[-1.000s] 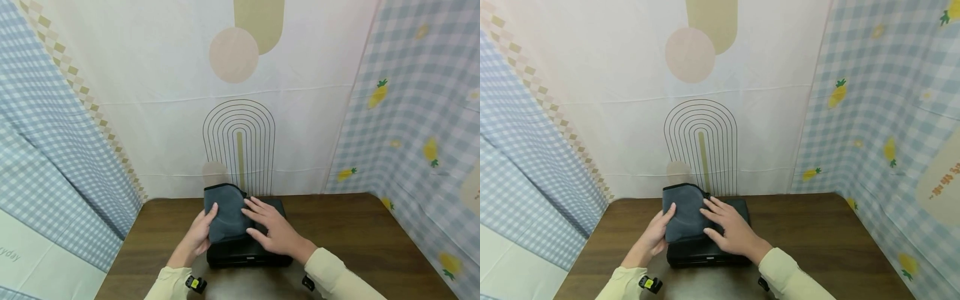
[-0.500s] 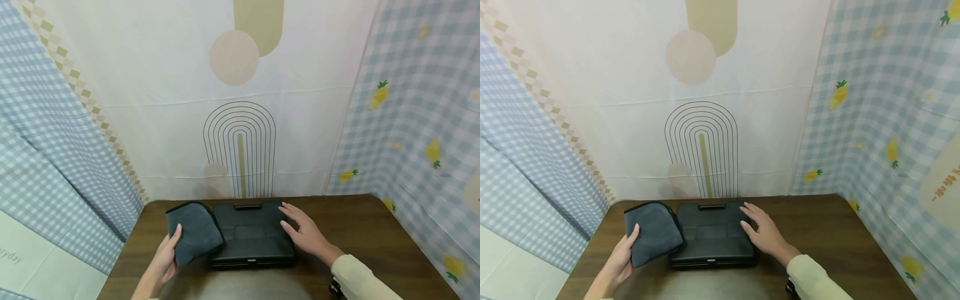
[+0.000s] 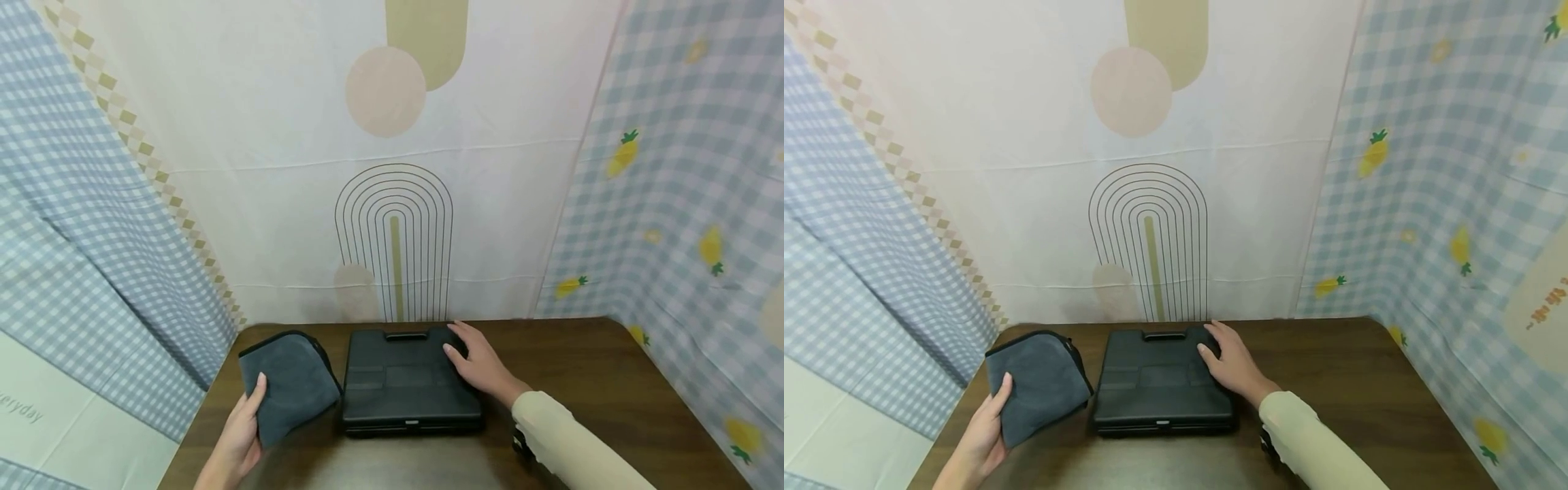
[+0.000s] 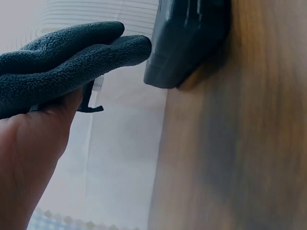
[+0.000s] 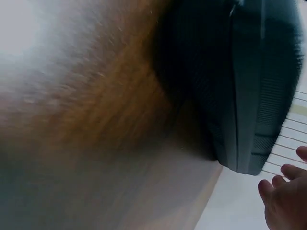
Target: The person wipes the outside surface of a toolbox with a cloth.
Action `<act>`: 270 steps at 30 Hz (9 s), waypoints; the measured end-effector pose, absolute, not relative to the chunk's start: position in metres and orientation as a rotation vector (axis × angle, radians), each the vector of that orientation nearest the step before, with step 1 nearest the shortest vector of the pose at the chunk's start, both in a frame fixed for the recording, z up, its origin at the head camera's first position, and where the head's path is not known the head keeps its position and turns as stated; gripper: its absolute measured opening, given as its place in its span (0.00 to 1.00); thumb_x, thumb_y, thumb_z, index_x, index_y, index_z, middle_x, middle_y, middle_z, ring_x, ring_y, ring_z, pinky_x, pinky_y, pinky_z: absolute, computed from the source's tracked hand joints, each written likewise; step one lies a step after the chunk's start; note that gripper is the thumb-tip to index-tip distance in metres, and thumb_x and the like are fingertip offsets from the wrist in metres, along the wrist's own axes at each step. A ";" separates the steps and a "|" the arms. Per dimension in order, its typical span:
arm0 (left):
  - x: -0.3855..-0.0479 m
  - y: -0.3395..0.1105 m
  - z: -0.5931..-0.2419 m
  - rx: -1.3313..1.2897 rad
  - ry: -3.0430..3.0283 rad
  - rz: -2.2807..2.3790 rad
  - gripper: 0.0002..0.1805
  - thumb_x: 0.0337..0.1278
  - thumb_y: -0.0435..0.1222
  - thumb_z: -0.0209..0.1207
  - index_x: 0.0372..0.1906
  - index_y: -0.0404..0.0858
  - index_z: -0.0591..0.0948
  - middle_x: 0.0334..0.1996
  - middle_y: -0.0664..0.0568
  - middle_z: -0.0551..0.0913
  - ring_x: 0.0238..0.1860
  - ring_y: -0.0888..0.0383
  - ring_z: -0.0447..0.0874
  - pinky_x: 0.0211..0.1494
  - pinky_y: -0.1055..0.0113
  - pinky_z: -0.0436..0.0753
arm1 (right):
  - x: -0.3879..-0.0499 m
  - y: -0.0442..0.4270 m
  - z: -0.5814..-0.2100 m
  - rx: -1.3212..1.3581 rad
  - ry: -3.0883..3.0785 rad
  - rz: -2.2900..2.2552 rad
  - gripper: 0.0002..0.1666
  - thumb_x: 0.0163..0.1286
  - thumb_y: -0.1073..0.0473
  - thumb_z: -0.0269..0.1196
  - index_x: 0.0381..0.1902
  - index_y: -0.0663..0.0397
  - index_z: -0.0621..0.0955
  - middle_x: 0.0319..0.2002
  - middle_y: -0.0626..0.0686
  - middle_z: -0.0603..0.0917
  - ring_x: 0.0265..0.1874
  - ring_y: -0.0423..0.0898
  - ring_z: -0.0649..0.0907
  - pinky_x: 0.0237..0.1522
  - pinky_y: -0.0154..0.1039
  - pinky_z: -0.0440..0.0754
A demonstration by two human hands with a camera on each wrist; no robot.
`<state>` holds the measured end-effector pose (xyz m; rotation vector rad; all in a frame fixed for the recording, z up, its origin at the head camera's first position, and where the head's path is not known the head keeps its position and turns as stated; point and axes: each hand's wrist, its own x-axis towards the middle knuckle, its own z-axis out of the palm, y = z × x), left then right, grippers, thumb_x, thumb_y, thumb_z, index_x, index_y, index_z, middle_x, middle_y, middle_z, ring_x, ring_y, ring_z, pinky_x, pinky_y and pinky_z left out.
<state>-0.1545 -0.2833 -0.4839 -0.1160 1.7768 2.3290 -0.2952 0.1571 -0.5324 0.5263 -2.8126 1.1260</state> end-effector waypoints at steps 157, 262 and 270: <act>-0.266 -0.169 -0.536 0.530 3.065 0.785 0.39 0.83 0.54 0.50 0.85 0.36 0.61 0.86 0.33 0.53 0.87 0.28 0.46 0.83 0.28 0.58 | -0.335 0.125 -0.556 0.181 -2.966 1.117 0.35 0.88 0.44 0.48 0.82 0.57 0.65 0.76 0.69 0.65 0.74 0.70 0.73 0.73 0.67 0.73; -0.349 -0.107 -0.510 0.386 2.756 0.294 0.40 0.83 0.65 0.40 0.87 0.51 0.57 0.87 0.41 0.56 0.88 0.39 0.50 0.88 0.33 0.45 | -0.336 0.130 -0.555 0.247 -2.976 1.071 0.32 0.89 0.44 0.48 0.79 0.55 0.69 0.74 0.66 0.68 0.70 0.65 0.76 0.70 0.64 0.75; -0.357 -0.107 -0.511 0.337 2.752 0.294 0.39 0.83 0.64 0.41 0.87 0.51 0.58 0.86 0.40 0.57 0.87 0.38 0.52 0.88 0.33 0.48 | -0.338 0.127 -0.557 0.235 -2.965 1.067 0.31 0.89 0.45 0.48 0.79 0.56 0.69 0.73 0.67 0.69 0.69 0.66 0.77 0.69 0.65 0.76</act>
